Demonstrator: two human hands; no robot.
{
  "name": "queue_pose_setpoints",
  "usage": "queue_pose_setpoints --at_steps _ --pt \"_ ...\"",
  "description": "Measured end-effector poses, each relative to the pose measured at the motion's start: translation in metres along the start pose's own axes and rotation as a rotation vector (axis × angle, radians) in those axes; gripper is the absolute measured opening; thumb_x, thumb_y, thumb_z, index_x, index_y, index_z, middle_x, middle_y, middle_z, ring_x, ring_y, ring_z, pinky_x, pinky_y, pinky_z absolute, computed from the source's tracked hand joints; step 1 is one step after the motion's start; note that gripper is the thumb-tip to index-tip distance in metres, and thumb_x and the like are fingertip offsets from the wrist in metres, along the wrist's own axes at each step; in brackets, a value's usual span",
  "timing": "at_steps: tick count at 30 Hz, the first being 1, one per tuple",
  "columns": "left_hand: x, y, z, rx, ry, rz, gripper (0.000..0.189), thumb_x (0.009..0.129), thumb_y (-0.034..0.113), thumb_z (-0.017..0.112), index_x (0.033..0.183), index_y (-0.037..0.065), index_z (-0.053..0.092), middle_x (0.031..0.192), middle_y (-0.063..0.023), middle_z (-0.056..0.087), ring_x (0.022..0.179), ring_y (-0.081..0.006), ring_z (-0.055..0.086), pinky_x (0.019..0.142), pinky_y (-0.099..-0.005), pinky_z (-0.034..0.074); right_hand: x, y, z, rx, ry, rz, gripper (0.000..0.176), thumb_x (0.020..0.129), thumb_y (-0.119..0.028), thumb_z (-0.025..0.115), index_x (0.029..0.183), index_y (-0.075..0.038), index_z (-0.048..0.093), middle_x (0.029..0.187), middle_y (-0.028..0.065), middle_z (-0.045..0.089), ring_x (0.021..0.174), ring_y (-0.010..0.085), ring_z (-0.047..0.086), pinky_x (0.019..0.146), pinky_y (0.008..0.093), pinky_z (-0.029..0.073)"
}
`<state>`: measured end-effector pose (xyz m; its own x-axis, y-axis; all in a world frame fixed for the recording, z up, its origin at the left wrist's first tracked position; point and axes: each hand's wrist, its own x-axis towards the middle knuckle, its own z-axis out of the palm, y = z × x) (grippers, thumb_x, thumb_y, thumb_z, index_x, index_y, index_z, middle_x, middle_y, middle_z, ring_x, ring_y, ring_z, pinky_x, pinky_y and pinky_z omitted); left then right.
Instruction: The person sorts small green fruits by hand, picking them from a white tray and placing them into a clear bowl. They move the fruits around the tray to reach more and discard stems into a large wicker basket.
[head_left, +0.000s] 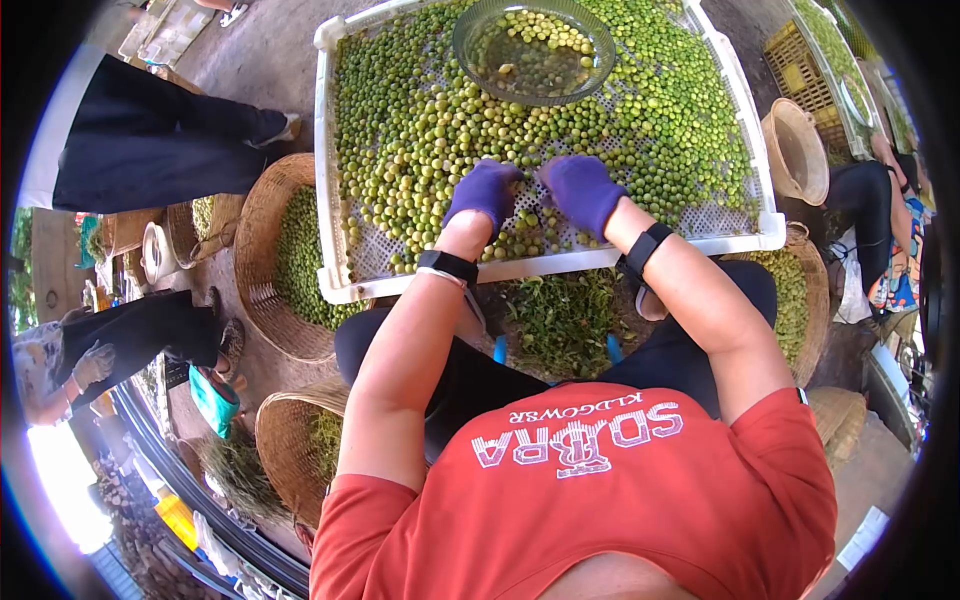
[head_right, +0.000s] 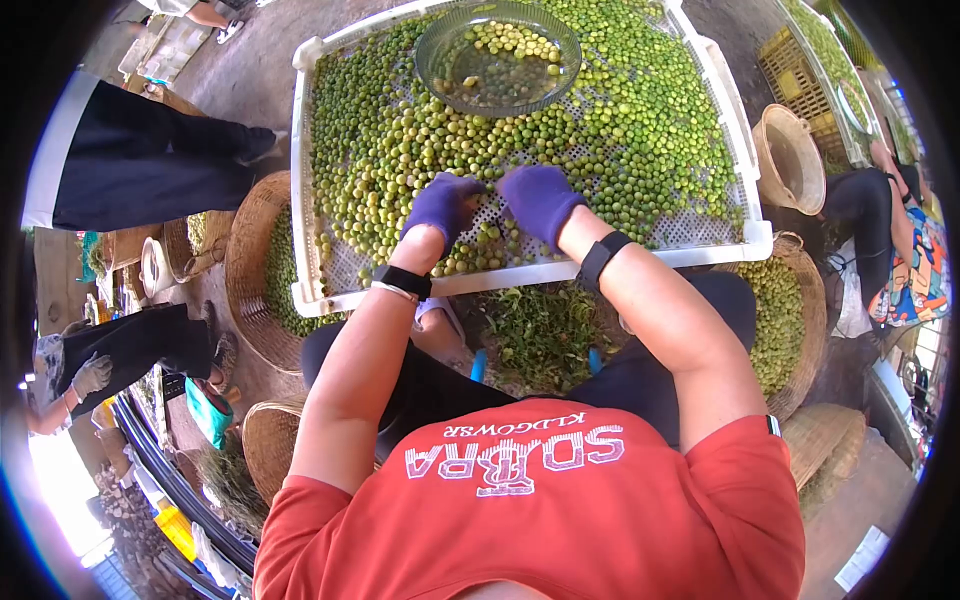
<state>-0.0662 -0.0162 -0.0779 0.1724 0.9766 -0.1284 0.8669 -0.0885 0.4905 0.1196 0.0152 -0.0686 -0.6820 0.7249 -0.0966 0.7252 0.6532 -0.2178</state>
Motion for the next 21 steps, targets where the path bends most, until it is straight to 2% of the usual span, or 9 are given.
queue_pose_setpoints --at_steps 2,6,7,11,14,15,16,19,21 --pt "0.002 0.003 0.001 0.052 0.022 0.028 0.028 0.077 0.009 0.062 0.104 0.013 0.067 0.098 -0.0183 0.061 0.091 -0.0376 0.062 0.079 -0.0427 0.051 -0.002 0.011 -0.003 0.084 0.029 0.015 0.014 0.08 -0.015 0.061 0.09 -0.008 0.066 0.091 0.0164 0.066 0.085 0.0341 0.066 0.072 0.0431 0.053" --pt "0.012 0.002 0.005 0.149 -0.022 -0.106 0.025 0.077 0.009 0.062 0.101 0.012 0.066 0.103 -0.0192 0.061 0.094 -0.0391 0.061 0.08 -0.045 0.051 -0.014 -0.002 -0.006 0.098 0.113 -0.262 0.015 0.079 -0.014 0.062 0.092 -0.007 0.064 0.092 0.0161 0.064 0.085 0.0352 0.064 0.072 0.0442 0.052" --pt "0.012 0.003 0.005 0.14 -0.016 -0.132 0.024 0.077 0.01 0.063 0.1 0.012 0.067 0.102 -0.0201 0.062 0.095 -0.0391 0.061 0.081 -0.0445 0.051 -0.016 -0.01 -0.006 0.052 0.041 -0.281 0.015 0.078 -0.014 0.063 0.091 -0.008 0.065 0.092 0.0163 0.064 0.086 0.0347 0.065 0.072 0.0446 0.052" --pt "0.013 -0.003 -0.006 -0.055 -0.074 -0.193 0.035 0.076 0.009 0.066 0.111 0.01 0.065 0.107 -0.0201 0.063 0.094 -0.0348 0.063 0.082 -0.0393 0.051 -0.022 -0.021 0.005 0.146 -0.053 -0.186 0.013 0.078 -0.012 0.063 0.09 -0.008 0.065 0.094 0.0167 0.064 0.088 0.0332 0.065 0.072 0.0436 0.052" --pt "-0.008 0.008 -0.035 -0.213 0.069 -0.244 0.039 0.076 0.005 0.065 0.115 0.009 0.064 0.105 -0.018 0.065 0.091 -0.0299 0.065 0.078 -0.036 0.052 -0.022 -0.01 0.012 0.178 -0.01 -0.163 0.012 0.079 -0.013 0.062 0.09 -0.008 0.065 0.093 0.0161 0.063 0.087 0.033 0.065 0.072 0.0434 0.052" --pt "-0.009 0.004 -0.041 -0.199 0.115 -0.185 0.037 0.079 0.003 0.063 0.115 0.007 0.064 0.099 -0.0162 0.067 0.081 -0.025 0.067 0.073 -0.0345 0.053 -0.02 -0.009 0.014 0.047 0.004 -0.09 0.013 0.08 -0.016 0.062 0.091 -0.009 0.065 0.093 0.015 0.063 0.087 0.0324 0.064 0.072 0.0432 0.051" --pt "-0.012 0.003 -0.048 -0.315 -0.065 -0.373 0.032 0.083 0.004 0.061 0.114 0.006 0.065 0.091 -0.0146 0.068 0.069 -0.0205 0.067 0.067 -0.0326 0.053 -0.017 -0.005 0.015 0.085 0.052 -0.125 0.013 0.08 -0.016 0.062 0.091 -0.009 0.065 0.092 0.0147 0.063 0.087 0.0319 0.064 0.071 0.043 0.051" --pt "-0.027 -0.008 -0.049 -0.29 -0.242 -0.353 0.026 0.085 0.008 0.062 0.11 0.005 0.066 0.086 -0.0135 0.068 0.064 -0.0182 0.066 0.062 -0.0301 0.052 -0.014 -0.009 0.015 0.168 0.189 -0.238 0.017 0.08 -0.015 0.061 0.096 -0.01 0.065 0.087 0.015 0.061 0.082 0.0336 0.063 0.068 0.0439 0.049" --pt "-0.037 -0.006 -0.042 -0.183 -0.239 -0.2 0.027 0.083 0.007 0.063 0.11 0.006 0.066 0.09 -0.0131 0.068 0.067 -0.0201 0.067 0.065 -0.0325 0.053 -0.011 -0.023 0.014 0.173 0.026 -0.274 0.014 0.079 -0.015 0.061 0.092 -0.01 0.066 0.089 0.0141 0.063 0.083 0.0321 0.065 0.068 0.0426 0.051"
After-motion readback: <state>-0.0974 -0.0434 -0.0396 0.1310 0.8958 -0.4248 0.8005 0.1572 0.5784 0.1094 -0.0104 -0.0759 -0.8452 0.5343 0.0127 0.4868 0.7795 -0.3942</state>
